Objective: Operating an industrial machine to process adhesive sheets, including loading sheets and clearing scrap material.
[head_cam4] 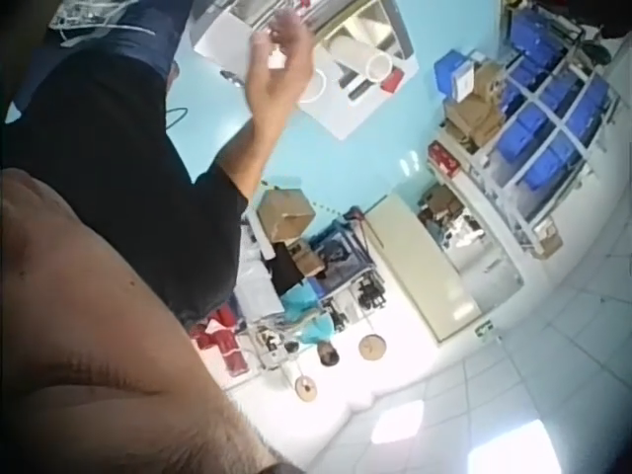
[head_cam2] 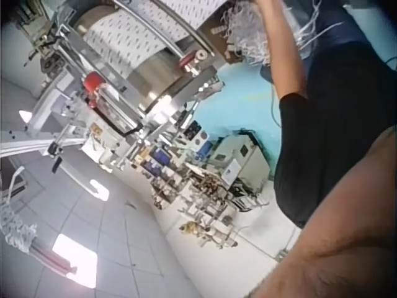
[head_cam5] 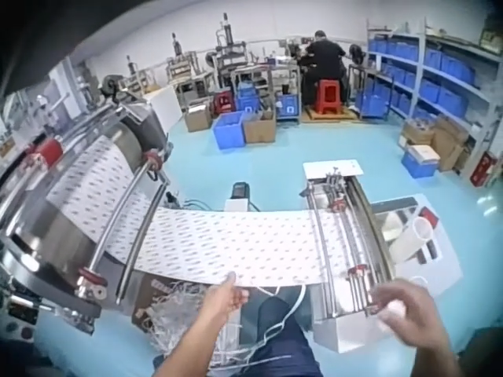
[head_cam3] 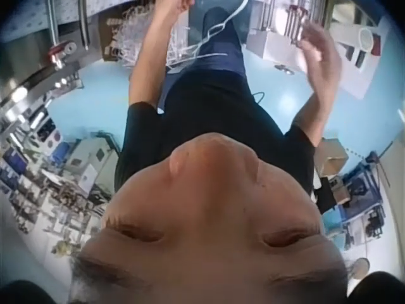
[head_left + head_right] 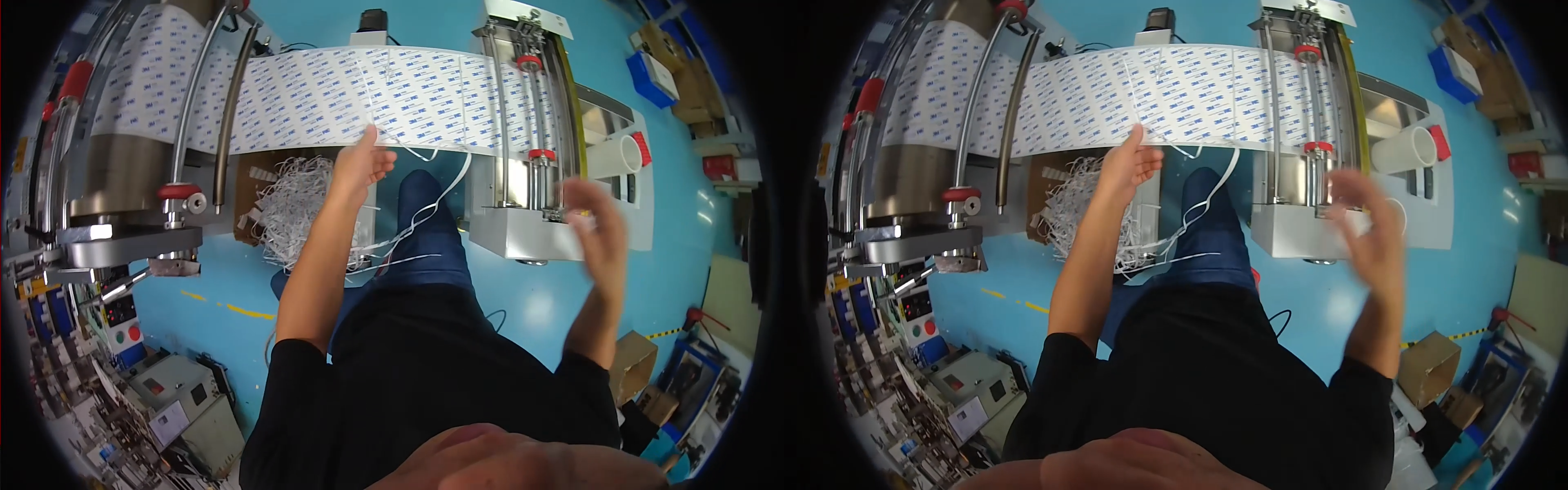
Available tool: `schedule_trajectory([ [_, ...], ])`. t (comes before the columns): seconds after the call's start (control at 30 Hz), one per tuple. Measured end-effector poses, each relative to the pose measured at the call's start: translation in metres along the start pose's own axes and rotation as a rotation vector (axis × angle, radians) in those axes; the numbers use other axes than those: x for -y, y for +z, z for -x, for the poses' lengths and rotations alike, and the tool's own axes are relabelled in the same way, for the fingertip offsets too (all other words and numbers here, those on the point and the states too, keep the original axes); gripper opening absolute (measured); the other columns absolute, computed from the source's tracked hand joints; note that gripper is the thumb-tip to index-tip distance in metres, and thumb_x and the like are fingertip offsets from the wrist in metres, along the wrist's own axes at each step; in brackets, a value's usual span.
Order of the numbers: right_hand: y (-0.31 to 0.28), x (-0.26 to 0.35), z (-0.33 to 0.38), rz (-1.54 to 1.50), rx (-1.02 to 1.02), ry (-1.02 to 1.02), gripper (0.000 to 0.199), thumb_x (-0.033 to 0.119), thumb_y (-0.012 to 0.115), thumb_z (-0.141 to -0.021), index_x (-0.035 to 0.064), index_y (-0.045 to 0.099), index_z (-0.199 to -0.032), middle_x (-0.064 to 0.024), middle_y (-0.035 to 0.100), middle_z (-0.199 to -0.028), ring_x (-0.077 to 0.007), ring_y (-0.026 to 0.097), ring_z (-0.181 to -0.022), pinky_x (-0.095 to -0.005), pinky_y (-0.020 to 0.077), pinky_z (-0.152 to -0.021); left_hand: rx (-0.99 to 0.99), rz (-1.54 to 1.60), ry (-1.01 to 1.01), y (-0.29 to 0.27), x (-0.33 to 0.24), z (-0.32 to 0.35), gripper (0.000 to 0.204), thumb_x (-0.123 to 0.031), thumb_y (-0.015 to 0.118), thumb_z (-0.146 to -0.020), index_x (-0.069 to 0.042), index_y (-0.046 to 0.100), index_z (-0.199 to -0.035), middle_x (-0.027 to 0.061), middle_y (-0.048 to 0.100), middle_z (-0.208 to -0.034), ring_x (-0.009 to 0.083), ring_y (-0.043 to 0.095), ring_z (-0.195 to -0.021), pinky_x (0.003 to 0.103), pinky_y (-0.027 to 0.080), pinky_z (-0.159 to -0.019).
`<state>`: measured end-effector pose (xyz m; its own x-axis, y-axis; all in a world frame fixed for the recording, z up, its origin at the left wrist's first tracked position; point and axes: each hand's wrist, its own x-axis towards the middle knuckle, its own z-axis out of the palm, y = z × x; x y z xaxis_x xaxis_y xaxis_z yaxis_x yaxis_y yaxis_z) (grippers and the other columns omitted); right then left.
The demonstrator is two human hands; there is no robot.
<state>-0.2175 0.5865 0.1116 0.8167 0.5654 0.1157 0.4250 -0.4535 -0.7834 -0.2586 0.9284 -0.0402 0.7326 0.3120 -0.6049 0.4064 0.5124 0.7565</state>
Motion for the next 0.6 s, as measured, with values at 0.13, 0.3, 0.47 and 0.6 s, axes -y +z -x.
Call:
schedule_trajectory([
  [0.13, 0.113, 0.059, 0.001, -0.037, 0.091, -0.068, 0.051, 0.008, 0.068, -0.076, 0.0017, 0.050, -0.124, -0.0159, 0.053, -0.121, -0.0281, 0.054, -0.109, -0.0351, 0.0460, -0.087, 0.099, -0.216, 0.096, -0.051, -0.001, -0.006, 0.033, -0.033, 0.054, -0.091, -0.001, 0.062, -0.087, 0.0052, 0.061, -0.068, 0.0129, 0.057, -0.061, 0.029, 0.045, -0.058],
  [0.3, 0.151, 0.044, -0.032, 0.342, -0.040, -0.137, 0.056, 0.009, 0.071, -0.074, 0.0014, 0.049, -0.124, -0.0178, 0.049, -0.127, -0.0356, 0.051, -0.111, -0.0387, 0.0442, -0.091, -0.124, -0.922, 0.706, -0.010, -0.044, 0.030, 0.033, -0.031, 0.062, -0.083, 0.001, 0.062, -0.090, 0.0133, 0.062, -0.069, 0.0309, 0.062, -0.068, 0.039, 0.049, -0.066],
  [0.47, 0.168, 0.030, -0.056, 0.597, 0.178, -0.116, 0.055, 0.008, 0.066, -0.076, 0.0022, 0.047, -0.127, -0.0258, 0.045, -0.129, -0.0392, 0.053, -0.109, -0.0410, 0.0462, -0.089, -0.071, -1.229, 0.775, 0.010, -0.067, -0.030, 0.032, -0.027, 0.065, -0.081, 0.000, 0.064, -0.098, 0.0141, 0.066, -0.081, 0.0306, 0.064, -0.082, 0.041, 0.048, -0.074],
  [0.6, 0.170, 0.006, -0.090, 0.916, 0.456, -0.164, 0.024, 0.006, 0.061, -0.072, 0.0029, 0.060, -0.096, -0.0176, 0.058, -0.096, -0.0330, 0.060, -0.087, -0.0383, 0.0508, -0.071, 0.065, -0.975, 0.596, -0.008, -0.086, -0.039, 0.026, -0.022, 0.059, -0.084, 0.000, 0.064, -0.098, 0.0114, 0.067, -0.081, 0.0182, 0.063, -0.073, 0.029, 0.048, -0.067],
])
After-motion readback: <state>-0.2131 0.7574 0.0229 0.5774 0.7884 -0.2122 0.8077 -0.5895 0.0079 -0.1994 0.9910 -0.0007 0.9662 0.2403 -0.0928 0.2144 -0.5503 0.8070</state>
